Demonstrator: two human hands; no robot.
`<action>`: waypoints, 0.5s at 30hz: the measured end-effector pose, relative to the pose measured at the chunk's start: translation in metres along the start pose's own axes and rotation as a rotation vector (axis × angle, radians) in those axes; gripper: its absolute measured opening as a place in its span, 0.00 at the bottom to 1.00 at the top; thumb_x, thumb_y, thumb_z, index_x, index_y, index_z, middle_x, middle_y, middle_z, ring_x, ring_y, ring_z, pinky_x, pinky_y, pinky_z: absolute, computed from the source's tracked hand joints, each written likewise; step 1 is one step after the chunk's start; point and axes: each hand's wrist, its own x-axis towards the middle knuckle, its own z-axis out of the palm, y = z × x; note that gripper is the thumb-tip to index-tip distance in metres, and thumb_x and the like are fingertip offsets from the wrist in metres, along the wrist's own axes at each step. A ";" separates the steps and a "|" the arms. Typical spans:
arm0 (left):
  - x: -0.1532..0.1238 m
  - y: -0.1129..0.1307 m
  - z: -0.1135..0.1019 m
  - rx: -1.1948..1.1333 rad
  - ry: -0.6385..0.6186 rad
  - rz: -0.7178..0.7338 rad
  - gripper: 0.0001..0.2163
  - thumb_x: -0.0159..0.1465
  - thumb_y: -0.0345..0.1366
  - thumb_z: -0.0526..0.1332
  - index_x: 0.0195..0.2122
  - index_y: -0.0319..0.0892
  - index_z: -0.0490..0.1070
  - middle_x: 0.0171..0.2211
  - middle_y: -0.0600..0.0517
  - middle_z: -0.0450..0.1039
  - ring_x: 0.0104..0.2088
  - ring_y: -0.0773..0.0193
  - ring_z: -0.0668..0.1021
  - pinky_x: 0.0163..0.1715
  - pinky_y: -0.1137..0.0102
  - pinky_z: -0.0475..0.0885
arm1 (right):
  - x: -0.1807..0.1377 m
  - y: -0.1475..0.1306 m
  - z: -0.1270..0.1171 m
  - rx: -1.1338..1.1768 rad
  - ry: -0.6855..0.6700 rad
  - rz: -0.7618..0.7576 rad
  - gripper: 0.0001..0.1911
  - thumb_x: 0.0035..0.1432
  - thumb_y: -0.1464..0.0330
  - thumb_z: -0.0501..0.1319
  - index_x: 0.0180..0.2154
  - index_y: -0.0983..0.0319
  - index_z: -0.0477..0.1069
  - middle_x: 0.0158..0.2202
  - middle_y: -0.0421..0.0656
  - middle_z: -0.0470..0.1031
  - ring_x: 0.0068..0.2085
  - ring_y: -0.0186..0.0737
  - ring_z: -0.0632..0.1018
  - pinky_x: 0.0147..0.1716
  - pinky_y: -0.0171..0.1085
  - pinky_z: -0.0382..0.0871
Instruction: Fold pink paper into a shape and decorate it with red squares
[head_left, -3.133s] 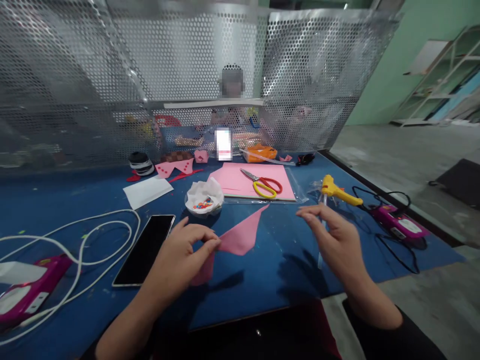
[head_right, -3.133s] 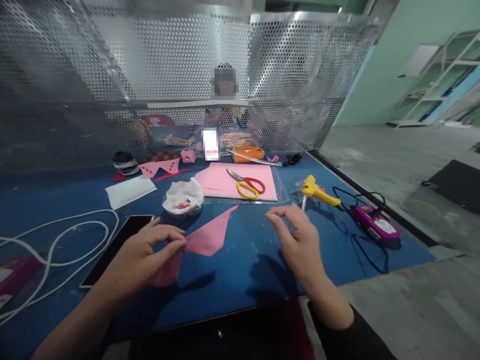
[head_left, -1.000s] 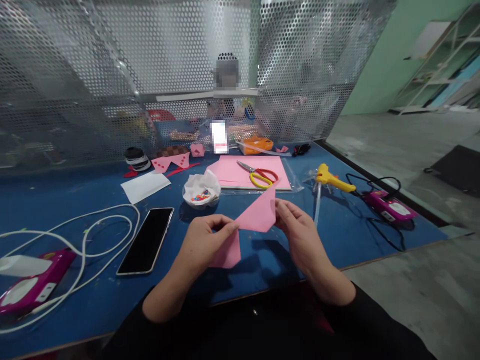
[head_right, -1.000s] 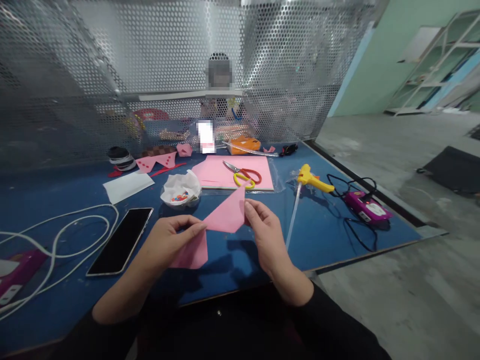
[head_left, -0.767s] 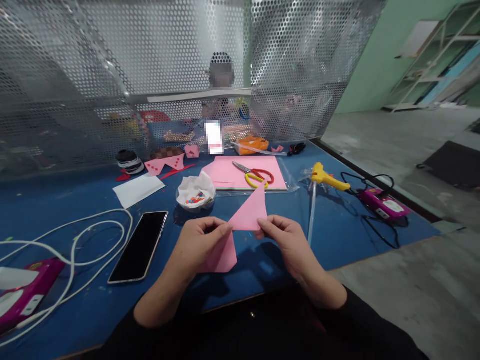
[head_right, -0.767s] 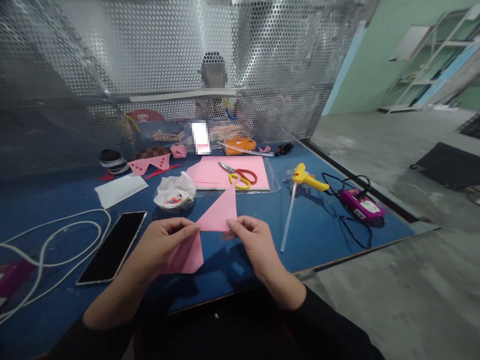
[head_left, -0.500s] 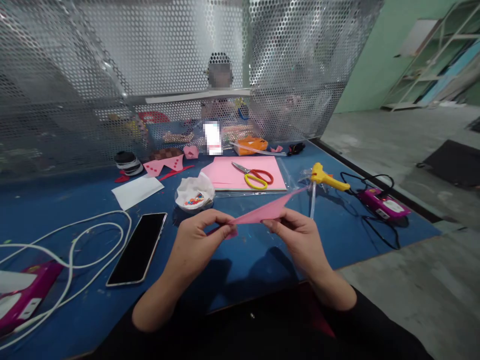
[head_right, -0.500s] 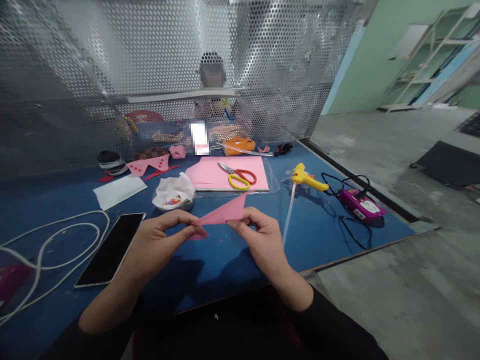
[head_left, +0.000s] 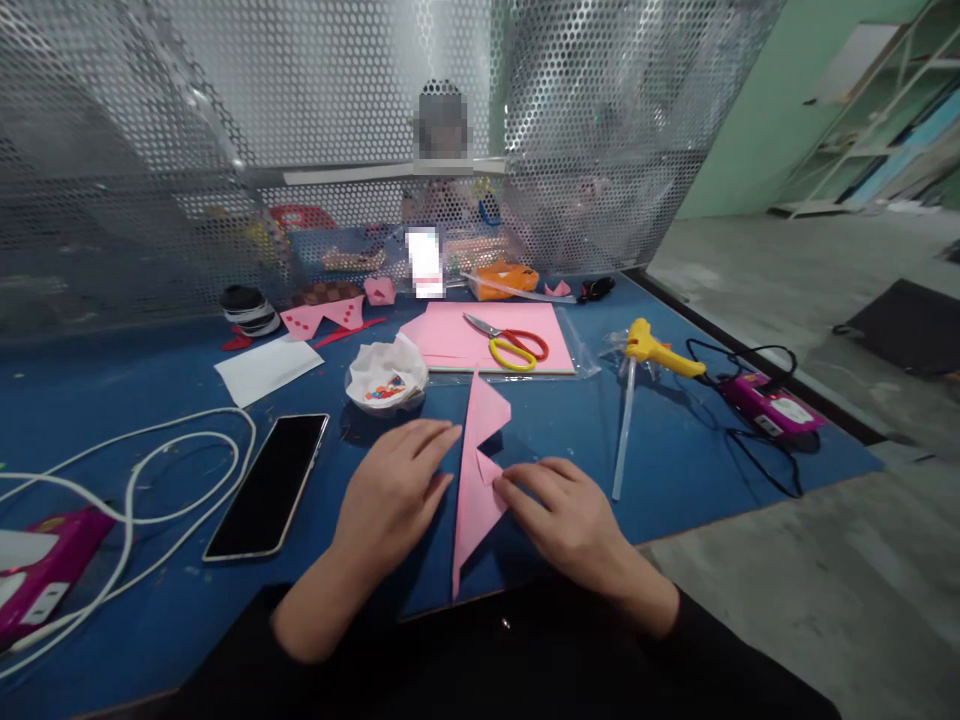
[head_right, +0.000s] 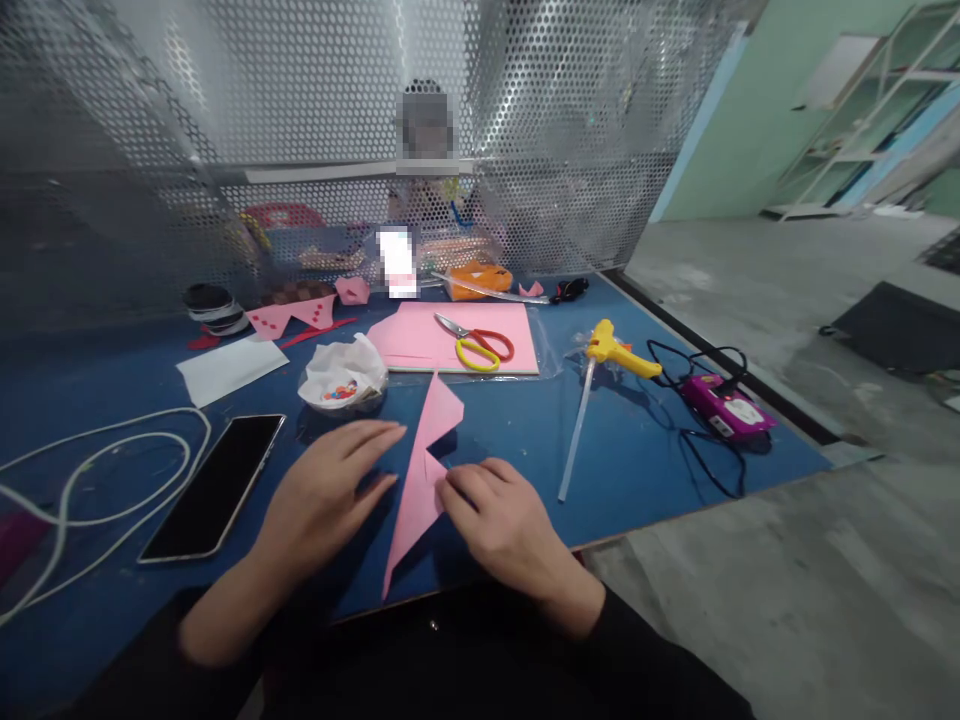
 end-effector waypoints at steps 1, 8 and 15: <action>-0.012 -0.001 0.004 -0.001 -0.038 -0.009 0.19 0.64 0.27 0.58 0.56 0.41 0.70 0.53 0.42 0.76 0.52 0.50 0.76 0.51 0.52 0.74 | -0.003 -0.003 0.004 0.018 -0.052 0.007 0.14 0.68 0.76 0.51 0.44 0.65 0.76 0.39 0.48 0.81 0.38 0.39 0.79 0.39 0.41 0.71; -0.056 0.010 0.010 -0.118 -0.180 0.069 0.22 0.65 0.23 0.52 0.58 0.43 0.69 0.55 0.46 0.75 0.55 0.55 0.76 0.51 0.57 0.76 | -0.015 -0.009 0.002 0.080 -0.207 0.112 0.12 0.69 0.73 0.53 0.46 0.66 0.74 0.43 0.49 0.80 0.42 0.43 0.79 0.44 0.44 0.71; -0.052 0.014 0.014 -0.140 -0.147 0.149 0.16 0.67 0.28 0.55 0.55 0.40 0.72 0.52 0.45 0.78 0.54 0.53 0.77 0.51 0.56 0.76 | -0.012 -0.016 -0.001 0.044 -0.165 0.034 0.17 0.70 0.74 0.47 0.47 0.67 0.75 0.44 0.50 0.81 0.44 0.44 0.79 0.43 0.43 0.71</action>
